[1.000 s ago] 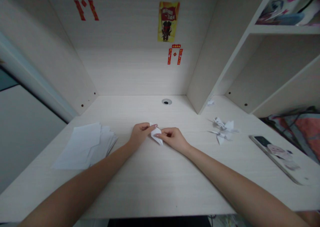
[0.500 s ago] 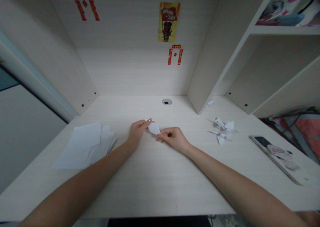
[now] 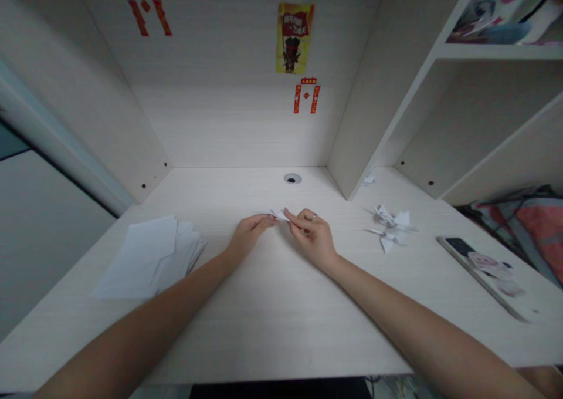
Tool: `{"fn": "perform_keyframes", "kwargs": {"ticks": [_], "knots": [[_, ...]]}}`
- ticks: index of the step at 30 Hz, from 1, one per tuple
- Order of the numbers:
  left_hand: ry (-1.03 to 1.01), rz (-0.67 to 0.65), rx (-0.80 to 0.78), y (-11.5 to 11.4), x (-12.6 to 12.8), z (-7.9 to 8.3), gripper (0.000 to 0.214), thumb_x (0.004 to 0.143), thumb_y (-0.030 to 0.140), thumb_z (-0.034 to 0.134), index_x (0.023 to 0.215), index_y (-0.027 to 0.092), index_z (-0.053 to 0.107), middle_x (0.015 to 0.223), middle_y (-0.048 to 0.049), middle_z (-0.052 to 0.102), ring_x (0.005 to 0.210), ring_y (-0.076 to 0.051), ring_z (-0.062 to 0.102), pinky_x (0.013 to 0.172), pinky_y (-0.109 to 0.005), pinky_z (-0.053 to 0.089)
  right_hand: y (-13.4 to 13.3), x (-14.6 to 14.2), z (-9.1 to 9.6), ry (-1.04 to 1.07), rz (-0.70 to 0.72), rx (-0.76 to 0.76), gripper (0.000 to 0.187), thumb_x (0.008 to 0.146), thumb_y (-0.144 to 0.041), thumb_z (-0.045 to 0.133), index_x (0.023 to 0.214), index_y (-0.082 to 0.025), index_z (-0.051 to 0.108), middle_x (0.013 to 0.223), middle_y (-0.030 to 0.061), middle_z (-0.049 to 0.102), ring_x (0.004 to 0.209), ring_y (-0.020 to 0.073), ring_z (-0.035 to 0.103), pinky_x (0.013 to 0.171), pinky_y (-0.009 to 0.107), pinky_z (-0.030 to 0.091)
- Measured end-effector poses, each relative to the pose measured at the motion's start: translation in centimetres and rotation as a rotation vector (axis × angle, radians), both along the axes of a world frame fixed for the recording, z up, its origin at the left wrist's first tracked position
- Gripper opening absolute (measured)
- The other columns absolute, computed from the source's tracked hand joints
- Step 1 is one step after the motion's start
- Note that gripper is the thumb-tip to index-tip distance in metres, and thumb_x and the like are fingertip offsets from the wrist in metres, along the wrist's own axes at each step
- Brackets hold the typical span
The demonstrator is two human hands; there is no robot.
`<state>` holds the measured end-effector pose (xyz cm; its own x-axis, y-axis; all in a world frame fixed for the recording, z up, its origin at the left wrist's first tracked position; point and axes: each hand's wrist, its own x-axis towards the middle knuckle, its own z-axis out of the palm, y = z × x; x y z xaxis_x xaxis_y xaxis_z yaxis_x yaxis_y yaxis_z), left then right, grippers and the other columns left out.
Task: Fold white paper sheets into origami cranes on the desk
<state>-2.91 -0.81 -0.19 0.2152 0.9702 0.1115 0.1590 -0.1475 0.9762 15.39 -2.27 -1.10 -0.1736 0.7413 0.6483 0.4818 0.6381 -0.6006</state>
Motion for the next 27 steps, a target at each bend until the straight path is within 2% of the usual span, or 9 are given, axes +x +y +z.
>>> {"fn": "perform_keyframes", "kwargs": {"ticks": [5,11,19,27], "knots": [[0.01,0.028,0.041,-0.1,0.0,0.0,0.033,0.078,0.045,0.051,0.075,0.015,0.066,0.071,-0.001,0.064,0.071,-0.016,0.053,0.069,-0.026,0.041,-0.1,-0.1,-0.3,-0.215,0.074,0.035,0.034,0.084,-0.029,0.054,0.117,-0.023,0.06,0.071,0.0032,0.056,0.07,0.0153,0.052,0.065,0.027,0.043],[-0.029,0.039,0.028,-0.2,0.3,0.5,0.032,0.074,0.043,0.056,0.06,0.015,0.061,0.057,0.0013,0.054,0.06,-0.013,0.048,0.061,-0.023,0.038,-0.6,-0.4,0.6,-0.098,0.056,-0.065,0.027,0.082,-0.033,0.057,0.106,-0.024,0.064,0.08,0.0051,0.061,0.076,0.0165,0.056,0.071,0.028,0.045],[-0.054,-0.082,-0.053,-0.1,0.1,0.0,0.033,0.071,0.045,0.06,0.077,0.015,0.069,0.074,-0.0027,0.065,0.072,-0.017,0.056,0.068,-0.026,0.042,-0.3,-0.4,0.4,-0.009,0.025,-0.125,0.024,0.078,-0.031,0.062,0.1,-0.022,0.064,0.084,0.0048,0.065,0.073,0.0164,0.058,0.07,0.029,0.046],[-0.091,-0.034,-0.047,0.0,0.2,0.1,0.032,0.072,0.044,0.06,0.074,0.013,0.069,0.068,-0.0022,0.066,0.067,-0.016,0.056,0.068,-0.026,0.042,0.0,-0.5,0.0,0.074,0.057,-0.203,0.026,0.079,-0.026,0.06,0.105,-0.023,0.061,0.088,0.004,0.066,0.073,0.0154,0.059,0.073,0.028,0.047]]}}
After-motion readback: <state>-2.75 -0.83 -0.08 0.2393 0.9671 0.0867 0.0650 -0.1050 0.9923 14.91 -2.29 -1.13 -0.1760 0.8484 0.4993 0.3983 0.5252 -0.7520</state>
